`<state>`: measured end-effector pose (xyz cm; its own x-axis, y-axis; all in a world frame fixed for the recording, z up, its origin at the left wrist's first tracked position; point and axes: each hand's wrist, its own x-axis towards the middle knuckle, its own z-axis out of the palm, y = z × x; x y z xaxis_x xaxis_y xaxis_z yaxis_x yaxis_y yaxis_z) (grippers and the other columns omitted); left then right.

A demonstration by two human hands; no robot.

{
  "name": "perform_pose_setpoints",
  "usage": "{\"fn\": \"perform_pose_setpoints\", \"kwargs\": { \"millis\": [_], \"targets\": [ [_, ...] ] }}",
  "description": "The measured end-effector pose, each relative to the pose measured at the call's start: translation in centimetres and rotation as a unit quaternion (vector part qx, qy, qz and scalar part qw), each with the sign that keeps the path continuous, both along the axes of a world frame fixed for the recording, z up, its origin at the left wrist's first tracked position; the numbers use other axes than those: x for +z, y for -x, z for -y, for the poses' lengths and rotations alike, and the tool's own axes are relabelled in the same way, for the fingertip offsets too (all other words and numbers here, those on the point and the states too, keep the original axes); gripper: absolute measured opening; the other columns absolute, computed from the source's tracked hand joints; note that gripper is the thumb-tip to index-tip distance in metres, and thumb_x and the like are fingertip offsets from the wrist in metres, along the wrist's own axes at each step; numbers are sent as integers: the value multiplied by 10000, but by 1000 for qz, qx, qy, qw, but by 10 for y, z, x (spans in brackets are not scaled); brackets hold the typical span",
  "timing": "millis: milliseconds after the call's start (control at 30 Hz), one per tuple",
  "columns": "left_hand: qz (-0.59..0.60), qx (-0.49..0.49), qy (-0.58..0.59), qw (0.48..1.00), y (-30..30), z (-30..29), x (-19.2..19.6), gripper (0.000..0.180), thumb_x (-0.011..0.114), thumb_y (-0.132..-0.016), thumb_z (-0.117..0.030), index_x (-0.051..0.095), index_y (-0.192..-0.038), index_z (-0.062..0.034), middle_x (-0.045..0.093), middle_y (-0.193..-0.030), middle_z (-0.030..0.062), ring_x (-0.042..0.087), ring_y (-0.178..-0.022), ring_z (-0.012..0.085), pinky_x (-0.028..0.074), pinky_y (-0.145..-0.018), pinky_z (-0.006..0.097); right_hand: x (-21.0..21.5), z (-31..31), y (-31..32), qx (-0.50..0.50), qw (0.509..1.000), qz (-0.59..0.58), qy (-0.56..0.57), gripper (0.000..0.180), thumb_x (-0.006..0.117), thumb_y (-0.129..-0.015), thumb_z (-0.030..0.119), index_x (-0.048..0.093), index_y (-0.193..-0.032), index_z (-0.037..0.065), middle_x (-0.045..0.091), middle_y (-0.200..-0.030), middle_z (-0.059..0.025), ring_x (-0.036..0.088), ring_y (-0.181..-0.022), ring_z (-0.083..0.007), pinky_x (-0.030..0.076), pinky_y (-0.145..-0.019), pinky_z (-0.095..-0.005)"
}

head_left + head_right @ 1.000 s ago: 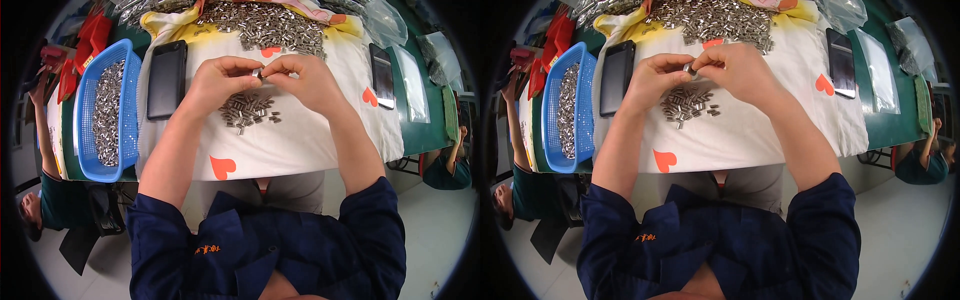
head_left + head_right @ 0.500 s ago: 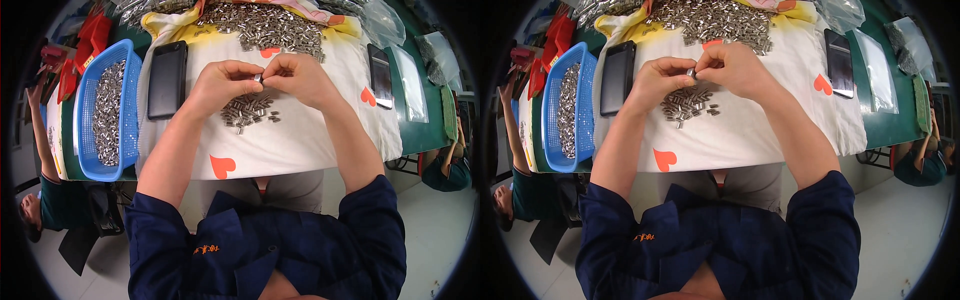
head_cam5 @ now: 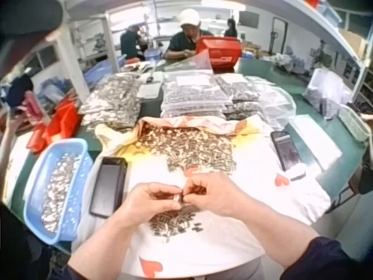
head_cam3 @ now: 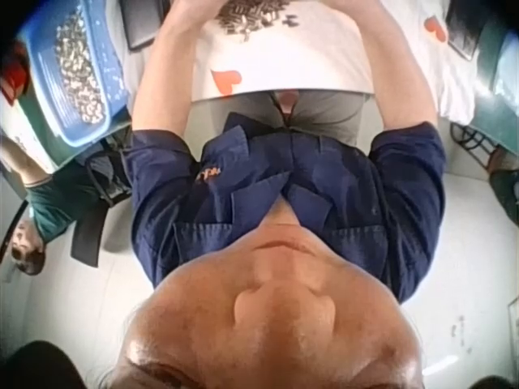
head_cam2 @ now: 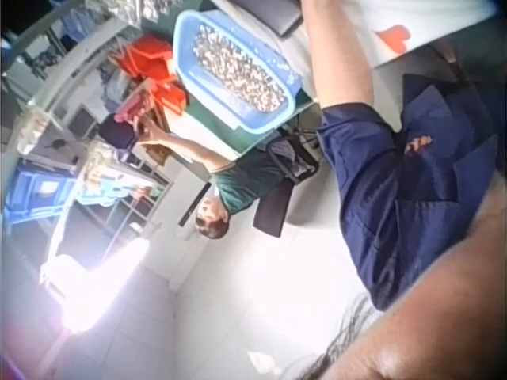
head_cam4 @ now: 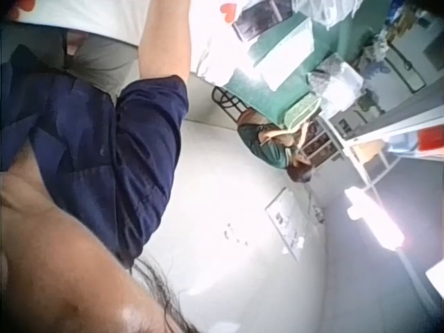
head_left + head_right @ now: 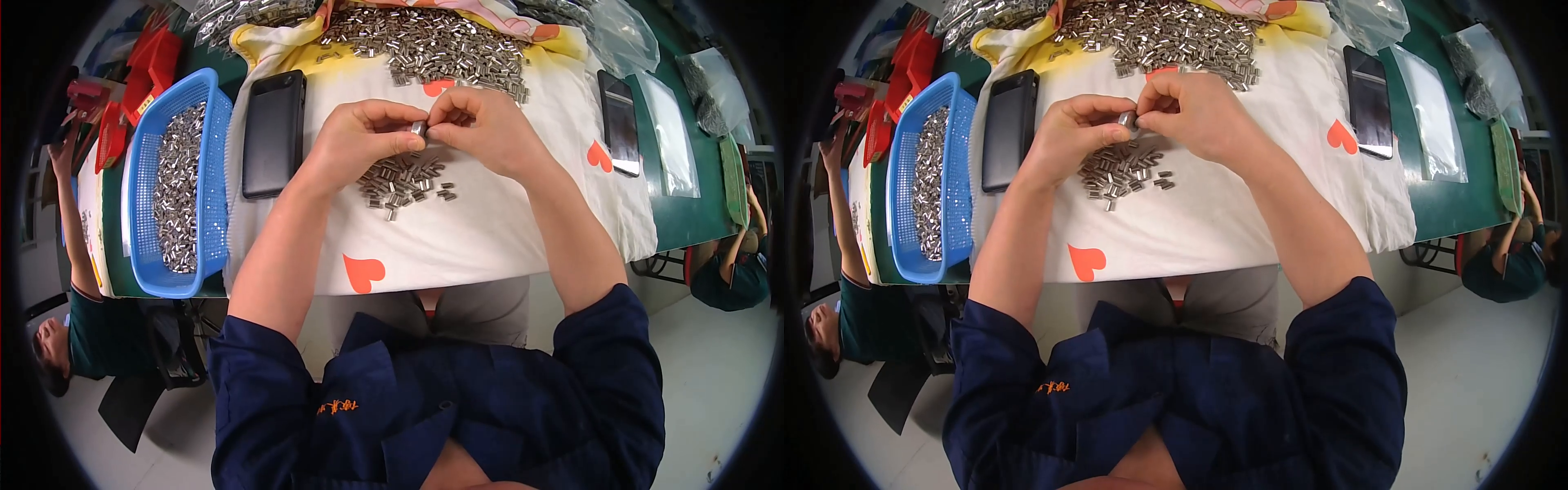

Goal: Manually inserting small metal pins into a circular metal housing component at an industrial workbench.

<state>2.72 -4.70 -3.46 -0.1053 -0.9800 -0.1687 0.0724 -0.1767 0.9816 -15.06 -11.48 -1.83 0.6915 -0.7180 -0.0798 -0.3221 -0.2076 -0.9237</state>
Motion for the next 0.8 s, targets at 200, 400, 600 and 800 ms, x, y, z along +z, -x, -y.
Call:
{"fn": "perform_pose_setpoints", "kwargs": {
  "millis": [200, 400, 600, 800],
  "targets": [
    [18, -2, 10, 1000, 6, 4, -2, 267, 666, -714, -7, 605, -973, 11, 625, -857, 45, 580, -768, 79, 473, -695, 193, 2, 30, 16, -181, 968, 8, 172, 99, 582, -730, 96, 597, -798, 25, 603, -707, -73, 578, -647, -171, 446, -601, -273],
    [43, -44, -16, 998, -4, -5, 7, 256, 674, -698, -20, 624, -949, -10, 619, -795, 41, 581, -737, 77, 478, -680, 201, -6, 36, 8, -133, 925, -120, 335, 128, 546, -720, 107, 619, -809, 51, 605, -772, -123, 564, -743, -289, 439, -669, -373],
    [81, -84, 78, 990, 8, 3, 0, 274, 697, -696, -61, 625, -956, -16, 627, -839, 21, 564, -751, 63, 472, -677, 206, -14, 35, 30, -94, 882, -190, 420, 62, 573, -703, 60, 584, -742, 13, 564, -744, -132, 532, -728, -300, 416, -667, -379],
    [11, -1, 54, 998, 0, -5, -4, 282, 689, -699, -31, 609, -967, 7, 624, -862, 29, 567, -766, 62, 465, -695, 198, 5, 4, 1, -132, 948, -111, 268, 29, 578, -706, 21, 580, -732, 7, 581, -723, -102, 559, -695, -206, 443, -649, -299]
  ]
}}
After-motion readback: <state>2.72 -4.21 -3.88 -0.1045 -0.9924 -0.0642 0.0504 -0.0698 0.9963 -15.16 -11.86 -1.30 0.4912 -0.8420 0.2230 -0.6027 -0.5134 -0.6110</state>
